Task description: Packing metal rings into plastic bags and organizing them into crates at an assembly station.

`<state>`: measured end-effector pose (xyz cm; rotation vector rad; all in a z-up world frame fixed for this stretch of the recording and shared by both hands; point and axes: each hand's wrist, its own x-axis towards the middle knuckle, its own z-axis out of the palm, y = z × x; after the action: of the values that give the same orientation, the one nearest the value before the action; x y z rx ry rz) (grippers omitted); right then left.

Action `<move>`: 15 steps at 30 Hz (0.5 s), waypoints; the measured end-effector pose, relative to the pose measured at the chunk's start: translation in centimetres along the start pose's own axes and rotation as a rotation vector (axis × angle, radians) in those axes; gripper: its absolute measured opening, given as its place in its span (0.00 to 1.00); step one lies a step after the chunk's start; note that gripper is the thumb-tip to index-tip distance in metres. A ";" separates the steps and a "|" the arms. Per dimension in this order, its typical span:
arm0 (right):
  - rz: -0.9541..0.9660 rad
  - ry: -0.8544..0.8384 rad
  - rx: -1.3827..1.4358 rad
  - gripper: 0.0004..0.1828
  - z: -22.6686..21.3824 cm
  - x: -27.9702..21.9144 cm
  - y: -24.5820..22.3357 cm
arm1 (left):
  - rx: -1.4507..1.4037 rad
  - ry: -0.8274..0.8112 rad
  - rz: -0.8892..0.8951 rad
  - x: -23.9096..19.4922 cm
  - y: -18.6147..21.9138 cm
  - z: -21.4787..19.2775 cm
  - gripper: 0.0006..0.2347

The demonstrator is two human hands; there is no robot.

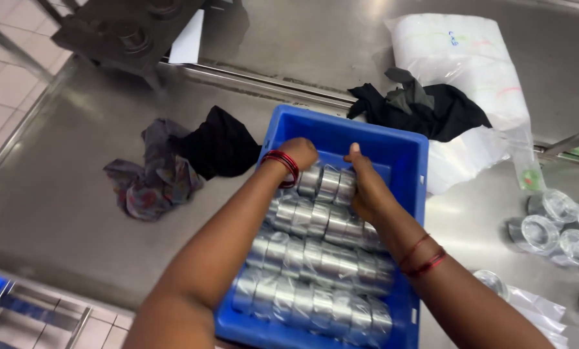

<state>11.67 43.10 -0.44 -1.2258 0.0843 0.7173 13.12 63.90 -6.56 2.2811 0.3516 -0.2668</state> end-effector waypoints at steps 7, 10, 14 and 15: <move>0.101 -0.103 -0.237 0.61 3.7 0.4 1.7 | 0.408 -0.278 0.091 -3.6 3.3 -3.1 0.26; -0.027 -0.201 -0.379 0.54 1.7 -1.2 1.3 | 0.521 -0.372 0.064 -5.9 4.9 -5.1 0.26; -0.551 -0.237 -0.761 0.34 -4.3 -13.1 -6.0 | 0.488 -0.389 -0.040 -6.3 4.6 -5.7 0.28; -0.569 -0.183 -0.762 0.34 -11.9 -14.1 -5.3 | 0.512 -0.402 0.009 -7.0 5.2 -4.3 0.28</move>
<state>7.27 25.42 5.60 -1.7855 -0.7233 0.3490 8.62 62.58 2.02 2.6400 0.0644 -0.8791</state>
